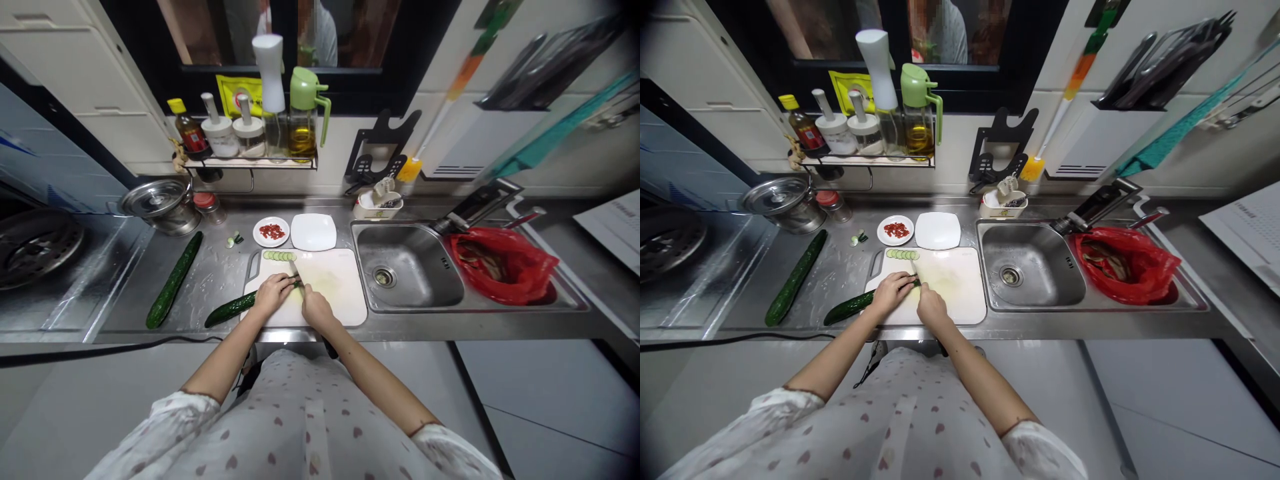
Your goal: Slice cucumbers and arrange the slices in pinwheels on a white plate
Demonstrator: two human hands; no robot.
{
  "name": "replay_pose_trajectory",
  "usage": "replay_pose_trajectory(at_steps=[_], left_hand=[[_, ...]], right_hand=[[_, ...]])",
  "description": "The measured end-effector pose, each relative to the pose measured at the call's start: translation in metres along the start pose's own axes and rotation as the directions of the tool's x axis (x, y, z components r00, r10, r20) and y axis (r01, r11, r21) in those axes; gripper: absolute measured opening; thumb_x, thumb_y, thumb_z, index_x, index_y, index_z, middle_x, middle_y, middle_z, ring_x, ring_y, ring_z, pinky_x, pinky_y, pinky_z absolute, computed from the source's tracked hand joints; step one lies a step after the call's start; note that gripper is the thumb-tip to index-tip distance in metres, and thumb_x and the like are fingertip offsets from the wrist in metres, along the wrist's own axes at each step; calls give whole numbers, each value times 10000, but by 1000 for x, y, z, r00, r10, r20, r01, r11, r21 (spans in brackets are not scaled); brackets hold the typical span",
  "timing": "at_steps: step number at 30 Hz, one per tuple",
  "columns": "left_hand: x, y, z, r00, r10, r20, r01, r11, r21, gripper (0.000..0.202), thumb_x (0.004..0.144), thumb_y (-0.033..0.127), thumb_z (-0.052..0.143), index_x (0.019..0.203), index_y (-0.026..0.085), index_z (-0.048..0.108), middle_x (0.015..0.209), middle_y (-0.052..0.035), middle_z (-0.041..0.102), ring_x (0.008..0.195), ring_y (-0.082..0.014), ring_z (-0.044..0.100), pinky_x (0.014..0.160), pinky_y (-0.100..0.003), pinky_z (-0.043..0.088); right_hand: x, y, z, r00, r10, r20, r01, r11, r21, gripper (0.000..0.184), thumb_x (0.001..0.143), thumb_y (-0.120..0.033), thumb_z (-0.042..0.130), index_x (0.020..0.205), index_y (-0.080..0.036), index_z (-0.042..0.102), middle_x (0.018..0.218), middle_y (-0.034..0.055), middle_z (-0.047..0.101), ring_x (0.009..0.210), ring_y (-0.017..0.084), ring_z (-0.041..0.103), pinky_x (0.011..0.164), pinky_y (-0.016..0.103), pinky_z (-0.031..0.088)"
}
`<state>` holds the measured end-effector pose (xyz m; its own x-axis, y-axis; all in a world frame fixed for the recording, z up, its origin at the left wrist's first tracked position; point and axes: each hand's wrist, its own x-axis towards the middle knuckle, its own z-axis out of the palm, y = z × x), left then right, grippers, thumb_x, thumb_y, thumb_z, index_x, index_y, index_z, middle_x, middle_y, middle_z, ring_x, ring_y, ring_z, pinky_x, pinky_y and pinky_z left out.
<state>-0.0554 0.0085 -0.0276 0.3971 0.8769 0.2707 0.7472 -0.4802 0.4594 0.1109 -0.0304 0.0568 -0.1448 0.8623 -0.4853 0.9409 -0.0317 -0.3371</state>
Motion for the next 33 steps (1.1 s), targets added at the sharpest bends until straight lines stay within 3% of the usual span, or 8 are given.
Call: replay_pose_trajectory(at_steps=[21, 33], left_hand=[[2, 2, -1, 1000, -23, 8, 23, 1000, -4, 233, 914, 334, 534, 1038, 254, 714, 1078, -43, 656, 990, -176, 584, 878, -315, 497], [2, 0, 1, 1000, -20, 1, 20, 1000, -5, 226, 906, 318, 539, 1048, 268, 708, 1078, -36, 656, 991, -175, 585, 878, -310, 497]], right_hand=[[-19, 9, -2, 998, -8, 59, 9, 1000, -17, 317, 855, -46, 401, 1159, -116, 458, 979, 158, 657, 929, 236, 641, 701, 286, 418], [-13, 3, -4, 997, 17, 79, -15, 1000, -25, 343, 837, -46, 429, 1171, -119, 457, 1034, 182, 649, 976, 250, 644, 715, 295, 441]])
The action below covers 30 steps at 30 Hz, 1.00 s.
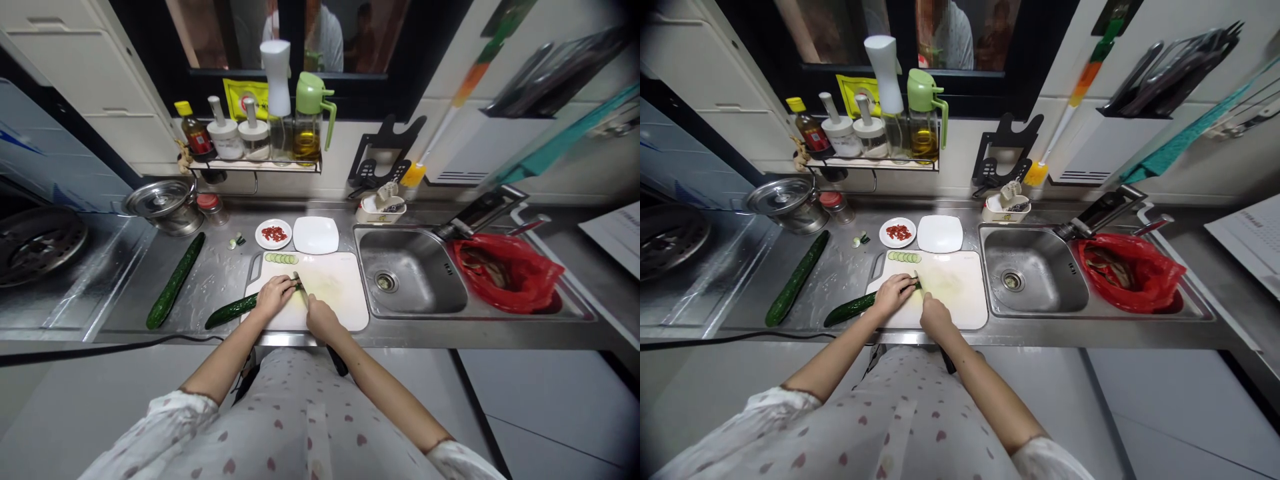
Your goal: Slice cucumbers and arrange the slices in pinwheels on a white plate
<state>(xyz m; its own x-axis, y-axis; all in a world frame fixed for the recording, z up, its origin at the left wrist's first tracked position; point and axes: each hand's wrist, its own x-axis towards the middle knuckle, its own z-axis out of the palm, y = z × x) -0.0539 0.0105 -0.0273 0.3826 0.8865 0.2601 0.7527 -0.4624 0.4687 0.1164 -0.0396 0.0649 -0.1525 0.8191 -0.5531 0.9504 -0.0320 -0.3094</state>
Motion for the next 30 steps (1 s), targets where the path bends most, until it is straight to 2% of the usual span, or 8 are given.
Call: replay_pose_trajectory(at_steps=[7, 17, 30], left_hand=[[0, 0, 1, 1000, -6, -3, 6, 1000, -9, 227, 906, 327, 542, 1051, 263, 704, 1087, -37, 653, 996, -176, 586, 881, -312, 496], [1, 0, 0, 1000, -12, 3, 12, 1000, -9, 221, 902, 329, 547, 1042, 268, 708, 1075, -37, 657, 996, -178, 585, 882, -316, 499], [2, 3, -1, 1000, -11, -5, 11, 1000, -8, 226, 911, 331, 535, 1041, 258, 705, 1070, -37, 659, 984, -175, 589, 865, -310, 499]], right_hand=[[5, -5, -5, 1000, -6, -2, 6, 1000, 2, 363, 836, -42, 429, 1191, -116, 447, 1065, 184, 649, 1000, 246, 636, 732, 291, 437], [0, 0, 2, 1000, 6, 14, -6, 1000, 2, 346, 840, -44, 430, 1177, -119, 451, 1027, 175, 654, 960, 242, 643, 705, 288, 429], [8, -8, -1, 1000, 0, -4, 0, 1000, -7, 355, 834, -30, 425, 1178, -107, 462, 1044, 181, 660, 1019, 255, 640, 745, 298, 443]])
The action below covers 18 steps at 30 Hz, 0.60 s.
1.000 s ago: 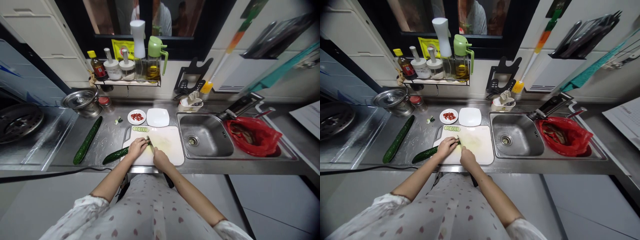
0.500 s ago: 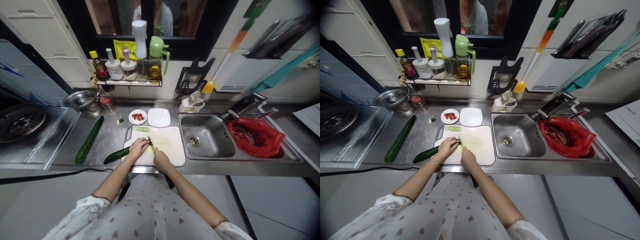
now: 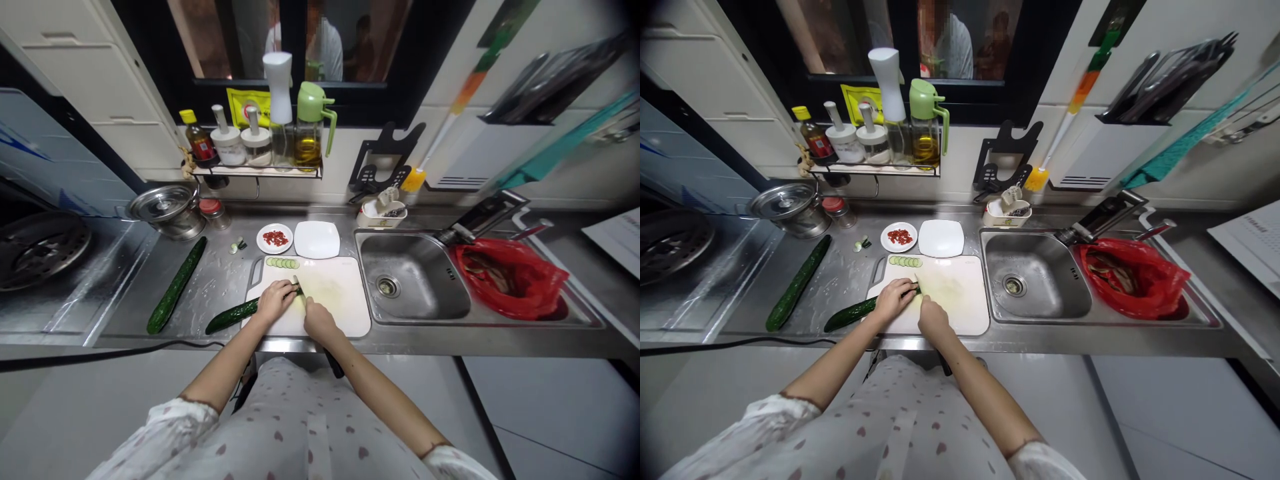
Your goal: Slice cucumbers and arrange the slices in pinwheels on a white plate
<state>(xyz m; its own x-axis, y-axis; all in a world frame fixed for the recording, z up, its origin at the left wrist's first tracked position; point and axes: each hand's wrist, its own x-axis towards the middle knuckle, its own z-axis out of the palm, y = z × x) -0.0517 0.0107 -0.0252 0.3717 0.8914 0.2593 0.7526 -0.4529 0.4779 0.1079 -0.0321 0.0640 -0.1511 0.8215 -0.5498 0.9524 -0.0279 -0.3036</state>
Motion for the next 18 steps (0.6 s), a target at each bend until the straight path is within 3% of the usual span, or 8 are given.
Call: replay_pose_trajectory(at_steps=[11, 18], left_hand=[[-1, 2, -2, 1000, -5, 6, 5, 1000, 6, 229, 911, 327, 535, 1043, 257, 709, 1089, -39, 657, 986, -177, 586, 863, -305, 498], [-2, 1, -1, 1000, 10, 2, -10, 1000, -1, 231, 907, 326, 540, 1042, 247, 709, 1095, -47, 656, 995, -185, 585, 876, -321, 497]], right_hand=[[16, -4, 2, 999, -14, -31, 15, 1000, 26, 356, 841, -51, 431, 1192, -98, 464, 1058, 180, 659, 1026, 262, 639, 769, 310, 461], [4, 3, 8, 1000, -10, 3, 10, 1000, 12, 390, 835, -50, 438, 1222, -101, 440, 1059, 184, 655, 1041, 260, 632, 771, 302, 460]])
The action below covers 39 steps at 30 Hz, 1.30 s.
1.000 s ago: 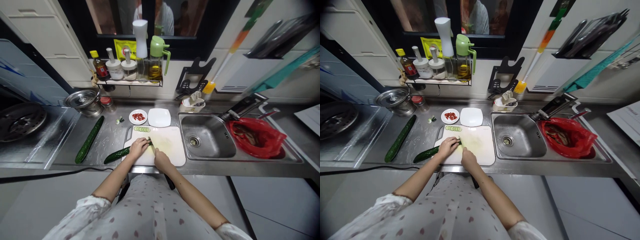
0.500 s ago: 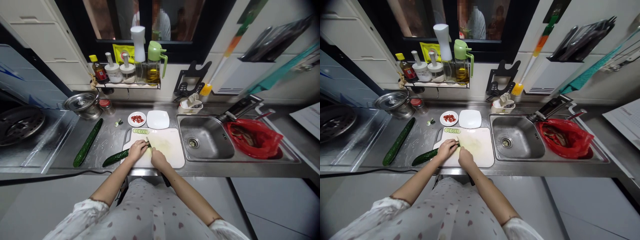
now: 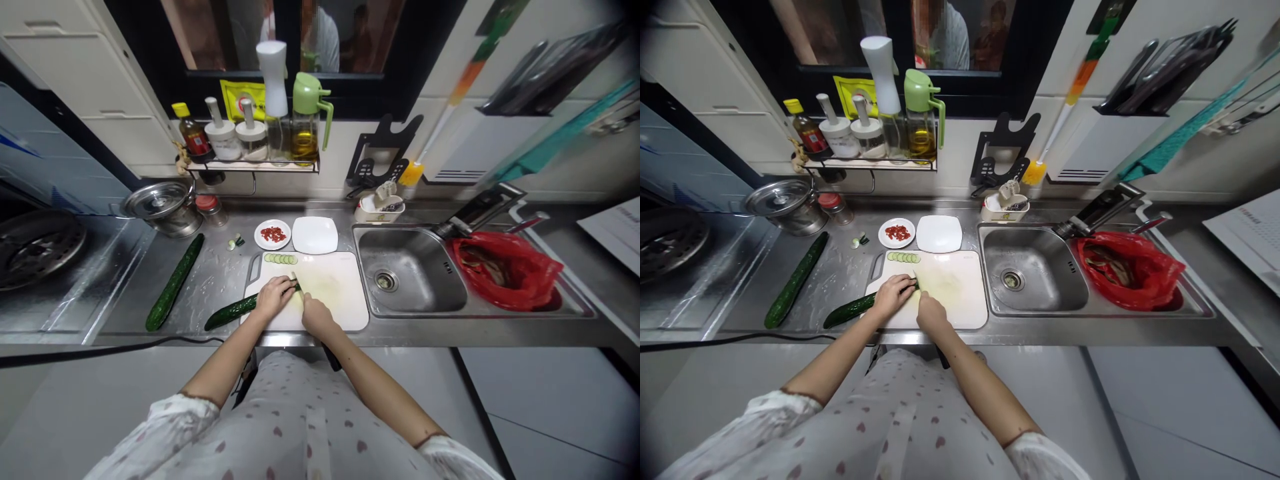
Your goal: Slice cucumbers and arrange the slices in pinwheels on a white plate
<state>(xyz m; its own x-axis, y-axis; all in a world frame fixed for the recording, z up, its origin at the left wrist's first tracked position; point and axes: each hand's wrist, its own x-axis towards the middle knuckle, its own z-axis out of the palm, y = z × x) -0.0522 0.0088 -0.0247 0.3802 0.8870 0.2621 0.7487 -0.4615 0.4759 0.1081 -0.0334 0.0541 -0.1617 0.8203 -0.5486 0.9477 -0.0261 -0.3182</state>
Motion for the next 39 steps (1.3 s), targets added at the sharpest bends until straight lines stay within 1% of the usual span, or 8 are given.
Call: replay_pose_trajectory(at_steps=[6, 14, 21, 28, 35, 39], left_hand=[[0, -1, 2, 1000, -19, -4, 19, 1000, -13, 219, 901, 315, 550, 1041, 254, 707, 1092, -40, 657, 995, -180, 587, 873, -312, 494], [1, 1, -1, 1000, -30, 7, 30, 999, -15, 219, 903, 326, 549, 1032, 254, 710, 1092, -33, 664, 989, -180, 590, 869, -305, 492], [0, 2, -1, 1000, -28, 6, 29, 1000, -12, 224, 904, 323, 541, 1030, 254, 713, 1092, -37, 661, 990, -180, 587, 869, -309, 496], [0, 0, 0, 1000, -21, 5, 22, 1000, -7, 223, 903, 328, 542, 1022, 253, 714, 1088, -36, 663, 994, -181, 585, 878, -313, 496], [-1, 0, 1, 1000, -20, -8, 20, 1000, 1, 223, 905, 327, 539, 1024, 252, 713, 1095, -36, 658, 995, -177, 585, 882, -308, 496], [-1, 1, 0, 1000, -21, -10, 21, 1000, 2, 224, 904, 319, 538, 1026, 253, 713, 1093, -40, 658, 988, -178, 586, 881, -310, 496]], right_hand=[[-5, 3, 4, 1000, 6, 4, -6, 1000, -20, 372, 835, -44, 427, 1202, -94, 453, 1058, 187, 653, 1022, 265, 638, 754, 299, 456], [0, 0, 2, 1000, 12, 13, -12, 1000, -11, 391, 831, -39, 439, 1217, -107, 449, 1048, 173, 656, 1039, 248, 631, 777, 293, 457], [7, -2, 2, 1000, -2, -13, 2, 1000, -10, 369, 843, -58, 443, 1208, -109, 456, 1066, 173, 657, 1049, 247, 632, 787, 291, 459], [15, -2, 6, 1000, -6, -29, 6, 1000, -13, 366, 852, -63, 445, 1216, -104, 449, 1062, 176, 661, 1046, 249, 636, 787, 291, 456], [14, -2, 13, 999, 17, -33, -18, 1000, -4, 363, 849, -53, 435, 1207, -111, 449, 1055, 169, 666, 1040, 244, 638, 786, 289, 453], [18, -4, 11, 999, 14, -39, -13, 1000, 5, 354, 857, -55, 433, 1207, -106, 449, 1064, 170, 665, 1050, 244, 634, 788, 287, 453]])
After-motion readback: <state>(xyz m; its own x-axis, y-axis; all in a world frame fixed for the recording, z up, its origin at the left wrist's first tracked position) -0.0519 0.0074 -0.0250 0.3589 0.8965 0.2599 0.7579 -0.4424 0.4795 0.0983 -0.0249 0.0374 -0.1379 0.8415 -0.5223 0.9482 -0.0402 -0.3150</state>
